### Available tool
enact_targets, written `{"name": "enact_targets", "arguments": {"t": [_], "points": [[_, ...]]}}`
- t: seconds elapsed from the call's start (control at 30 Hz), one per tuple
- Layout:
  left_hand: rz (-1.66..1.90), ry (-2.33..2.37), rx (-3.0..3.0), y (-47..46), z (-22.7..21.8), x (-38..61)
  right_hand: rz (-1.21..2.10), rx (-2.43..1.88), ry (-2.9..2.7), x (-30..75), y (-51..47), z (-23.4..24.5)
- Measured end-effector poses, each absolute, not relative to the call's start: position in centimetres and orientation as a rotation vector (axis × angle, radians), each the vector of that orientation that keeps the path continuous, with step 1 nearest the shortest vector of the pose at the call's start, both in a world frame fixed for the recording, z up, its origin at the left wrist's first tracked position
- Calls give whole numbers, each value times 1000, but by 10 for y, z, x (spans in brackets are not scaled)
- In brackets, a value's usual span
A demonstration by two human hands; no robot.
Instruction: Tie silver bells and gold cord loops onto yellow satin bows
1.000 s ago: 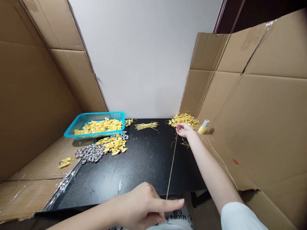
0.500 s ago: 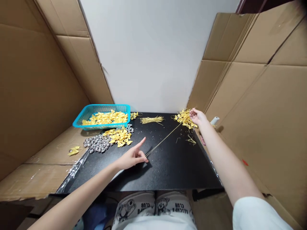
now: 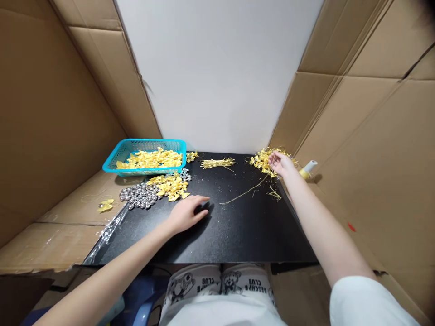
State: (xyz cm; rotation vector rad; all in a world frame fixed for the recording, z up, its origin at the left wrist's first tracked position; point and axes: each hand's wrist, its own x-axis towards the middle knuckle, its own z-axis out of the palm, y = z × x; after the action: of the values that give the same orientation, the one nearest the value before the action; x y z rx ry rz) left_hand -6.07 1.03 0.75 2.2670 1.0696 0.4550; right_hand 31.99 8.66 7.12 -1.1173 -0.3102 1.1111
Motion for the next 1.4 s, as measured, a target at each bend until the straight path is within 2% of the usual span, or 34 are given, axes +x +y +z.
{"name": "enact_targets", "arguments": {"t": [0.13,0.27,0.67,1.1,1.4], "points": [[292,897,2594,-3,-5,-32,1088,-1120,-316,320,85,80],[119,957,2720,-9,-12,-26,1063,-1112,-311,322,75,91],[186,1130,2665,-33,-17,-64,918,-930,-535,310,32,142],[247,1278,2621,-44,-26,-67,874,-1132,-417,330,13,82],[258,1260,2661,-43,-28,-71,811,-1150,-422,340,14,72]]}}
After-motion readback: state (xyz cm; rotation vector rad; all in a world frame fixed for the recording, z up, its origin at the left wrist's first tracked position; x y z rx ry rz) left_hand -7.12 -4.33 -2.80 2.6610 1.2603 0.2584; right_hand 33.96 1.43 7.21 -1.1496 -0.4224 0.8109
